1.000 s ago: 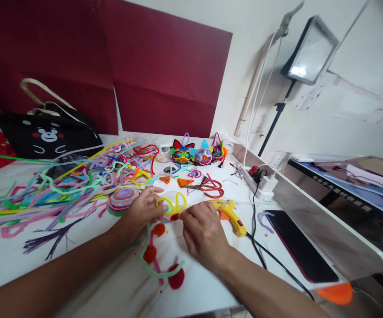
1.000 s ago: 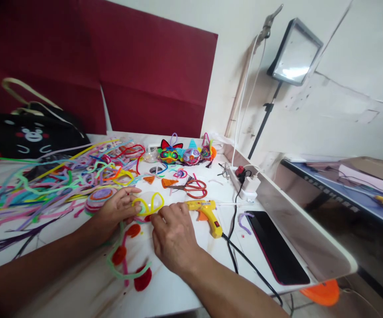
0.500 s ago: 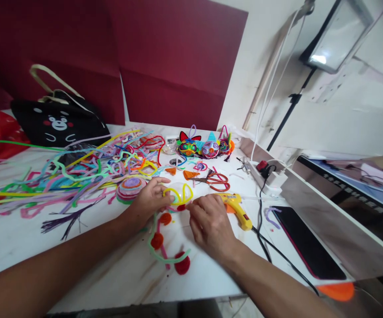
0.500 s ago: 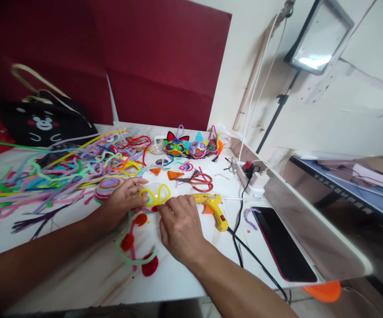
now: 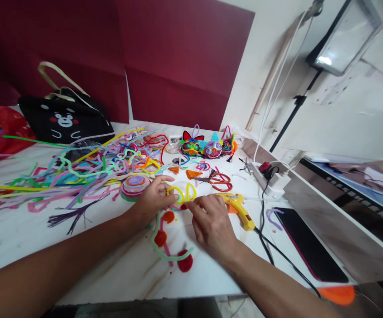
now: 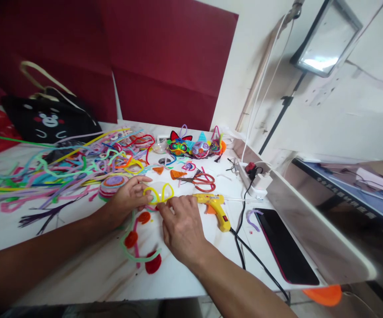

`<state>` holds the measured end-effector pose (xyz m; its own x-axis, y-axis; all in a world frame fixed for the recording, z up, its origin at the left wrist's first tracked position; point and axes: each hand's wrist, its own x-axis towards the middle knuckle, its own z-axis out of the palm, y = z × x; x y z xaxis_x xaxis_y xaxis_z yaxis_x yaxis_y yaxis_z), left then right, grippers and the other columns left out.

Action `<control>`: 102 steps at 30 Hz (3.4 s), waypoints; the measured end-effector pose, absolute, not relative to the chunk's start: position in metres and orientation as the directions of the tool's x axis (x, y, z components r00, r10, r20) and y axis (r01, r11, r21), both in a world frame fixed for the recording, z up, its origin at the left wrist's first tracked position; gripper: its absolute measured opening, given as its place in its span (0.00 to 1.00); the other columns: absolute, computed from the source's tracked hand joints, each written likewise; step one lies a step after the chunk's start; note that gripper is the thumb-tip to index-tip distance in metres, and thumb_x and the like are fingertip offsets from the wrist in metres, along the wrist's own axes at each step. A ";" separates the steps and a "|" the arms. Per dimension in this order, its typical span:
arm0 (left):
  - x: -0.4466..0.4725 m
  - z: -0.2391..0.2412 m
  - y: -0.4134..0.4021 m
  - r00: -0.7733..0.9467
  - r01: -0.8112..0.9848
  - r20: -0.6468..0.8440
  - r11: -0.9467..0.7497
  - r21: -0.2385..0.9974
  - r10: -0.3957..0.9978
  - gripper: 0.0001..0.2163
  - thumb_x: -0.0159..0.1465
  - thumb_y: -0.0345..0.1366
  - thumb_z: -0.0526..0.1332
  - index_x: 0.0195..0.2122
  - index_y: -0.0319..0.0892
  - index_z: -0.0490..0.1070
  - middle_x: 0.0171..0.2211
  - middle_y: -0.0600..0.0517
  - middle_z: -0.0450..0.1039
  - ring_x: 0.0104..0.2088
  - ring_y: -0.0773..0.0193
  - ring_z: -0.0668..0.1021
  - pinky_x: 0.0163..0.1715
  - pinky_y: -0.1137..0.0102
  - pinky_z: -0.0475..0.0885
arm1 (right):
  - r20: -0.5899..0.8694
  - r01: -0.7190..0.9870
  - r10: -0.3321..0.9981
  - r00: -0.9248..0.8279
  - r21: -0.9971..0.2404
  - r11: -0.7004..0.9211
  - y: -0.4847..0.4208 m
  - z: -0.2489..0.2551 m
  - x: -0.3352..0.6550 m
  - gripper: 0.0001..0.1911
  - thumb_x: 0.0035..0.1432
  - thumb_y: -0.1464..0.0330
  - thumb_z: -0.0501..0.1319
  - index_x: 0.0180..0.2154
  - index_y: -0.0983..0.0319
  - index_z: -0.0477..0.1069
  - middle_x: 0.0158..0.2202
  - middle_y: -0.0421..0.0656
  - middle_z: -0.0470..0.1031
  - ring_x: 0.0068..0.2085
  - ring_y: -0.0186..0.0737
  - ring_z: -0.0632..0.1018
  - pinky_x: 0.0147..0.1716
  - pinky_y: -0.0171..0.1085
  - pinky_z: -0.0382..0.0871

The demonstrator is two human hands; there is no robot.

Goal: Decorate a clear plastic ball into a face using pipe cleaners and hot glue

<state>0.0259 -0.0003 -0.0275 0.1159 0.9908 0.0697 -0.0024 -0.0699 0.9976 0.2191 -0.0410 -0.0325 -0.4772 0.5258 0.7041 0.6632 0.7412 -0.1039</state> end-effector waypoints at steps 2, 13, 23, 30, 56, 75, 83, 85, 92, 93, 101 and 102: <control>0.026 -0.027 0.000 0.117 -0.001 0.073 -0.073 0.997 0.991 0.25 0.50 0.37 0.68 0.46 0.42 0.60 0.29 0.59 0.68 0.21 0.74 0.68 0.18 0.77 0.61 | 0.695 0.672 0.528 -0.489 -0.087 0.736 -0.041 -0.033 0.219 0.18 0.59 0.77 0.53 0.49 0.65 0.72 0.37 0.48 0.71 0.37 0.44 0.67 0.37 0.44 0.59; 0.026 -0.031 0.002 0.143 -0.034 0.092 -0.088 0.996 0.985 0.24 0.51 0.36 0.68 0.47 0.43 0.61 0.28 0.60 0.67 0.22 0.73 0.68 0.20 0.77 0.62 | 0.625 0.708 0.553 -0.551 -0.001 0.706 -0.042 -0.033 0.215 0.22 0.60 0.77 0.52 0.55 0.63 0.68 0.43 0.51 0.71 0.41 0.47 0.67 0.39 0.46 0.59; 0.025 -0.033 0.003 0.142 -0.025 0.098 -0.095 0.995 0.985 0.24 0.51 0.35 0.68 0.47 0.43 0.60 0.28 0.60 0.67 0.22 0.72 0.69 0.19 0.77 0.62 | 0.566 0.743 0.590 -0.576 0.060 0.667 -0.041 -0.033 0.212 0.23 0.61 0.77 0.52 0.57 0.64 0.66 0.44 0.52 0.71 0.42 0.49 0.68 0.40 0.48 0.59; 0.024 -0.034 0.003 0.172 -0.040 0.107 -0.101 0.994 0.979 0.23 0.52 0.36 0.68 0.47 0.44 0.60 0.30 0.59 0.68 0.24 0.72 0.70 0.20 0.77 0.61 | 0.572 0.755 0.582 -0.578 0.103 0.648 -0.042 -0.035 0.211 0.21 0.62 0.75 0.52 0.57 0.64 0.66 0.43 0.51 0.71 0.41 0.48 0.67 0.40 0.48 0.59; 0.024 -0.032 0.002 0.168 -0.071 0.105 -0.094 0.993 0.980 0.23 0.53 0.36 0.67 0.47 0.44 0.59 0.30 0.58 0.69 0.20 0.73 0.68 0.19 0.76 0.62 | 0.583 0.752 0.561 -0.588 0.138 0.645 -0.043 -0.034 0.210 0.20 0.61 0.75 0.54 0.55 0.66 0.67 0.42 0.52 0.72 0.40 0.48 0.67 0.42 0.48 0.58; 0.028 -0.026 0.001 0.125 -0.024 0.061 -0.058 0.998 0.990 0.23 0.52 0.38 0.68 0.46 0.43 0.60 0.29 0.58 0.68 0.20 0.73 0.69 0.18 0.76 0.61 | 0.751 0.780 0.615 -0.240 -0.227 0.582 -0.017 -0.019 0.246 0.17 0.58 0.76 0.54 0.48 0.65 0.73 0.40 0.49 0.72 0.42 0.46 0.72 0.41 0.45 0.64; 0.024 -0.028 0.004 0.125 -0.041 0.068 -0.063 0.997 0.990 0.23 0.52 0.37 0.68 0.46 0.43 0.60 0.27 0.60 0.68 0.18 0.74 0.67 0.18 0.76 0.62 | 0.605 0.654 0.796 0.005 -0.604 0.455 -0.002 -0.002 0.273 0.11 0.57 0.71 0.57 0.38 0.62 0.77 0.35 0.44 0.78 0.36 0.40 0.77 0.37 0.38 0.70; 0.023 -0.028 0.005 0.119 -0.046 0.061 -0.056 0.997 0.991 0.22 0.52 0.37 0.68 0.46 0.44 0.61 0.25 0.61 0.68 0.18 0.74 0.67 0.18 0.76 0.61 | 0.556 0.674 0.831 0.011 -0.618 0.404 -0.004 0.006 0.281 0.10 0.57 0.70 0.58 0.39 0.61 0.77 0.36 0.44 0.79 0.37 0.40 0.78 0.38 0.37 0.70; 0.025 -0.024 0.006 0.085 -0.084 0.008 -0.001 0.996 0.996 0.24 0.48 0.37 0.70 0.45 0.43 0.62 0.21 0.62 0.66 0.18 0.73 0.67 0.18 0.76 0.61 | 0.322 0.881 0.922 -0.215 -0.343 0.326 -0.005 0.025 0.309 0.11 0.56 0.74 0.58 0.38 0.61 0.78 0.35 0.45 0.81 0.34 0.41 0.79 0.34 0.37 0.69; 0.025 -0.023 0.005 0.081 -0.090 0.003 0.005 0.996 0.997 0.25 0.48 0.37 0.70 0.44 0.42 0.62 0.21 0.62 0.66 0.18 0.73 0.67 0.18 0.76 0.61 | 0.297 0.895 0.932 -0.207 -0.327 0.303 -0.003 0.027 0.313 0.11 0.57 0.74 0.58 0.38 0.60 0.78 0.35 0.45 0.81 0.34 0.42 0.79 0.34 0.37 0.70; 0.026 -0.022 0.006 0.065 -0.105 -0.021 0.027 0.994 0.998 0.27 0.45 0.37 0.71 0.45 0.42 0.62 0.22 0.62 0.68 0.17 0.73 0.67 0.17 0.76 0.61 | 0.212 0.943 0.969 -0.126 -0.279 0.183 0.014 0.046 0.330 0.11 0.60 0.71 0.58 0.43 0.63 0.76 0.37 0.46 0.81 0.37 0.40 0.80 0.36 0.34 0.70; 0.025 -0.022 0.007 0.068 -0.106 -0.018 0.026 0.994 0.998 0.27 0.45 0.37 0.71 0.45 0.42 0.62 0.22 0.61 0.68 0.18 0.73 0.67 0.17 0.77 0.61 | 0.183 0.945 0.973 -0.142 -0.266 0.188 0.014 0.047 0.330 0.10 0.60 0.72 0.58 0.41 0.63 0.77 0.36 0.45 0.81 0.37 0.39 0.80 0.35 0.33 0.69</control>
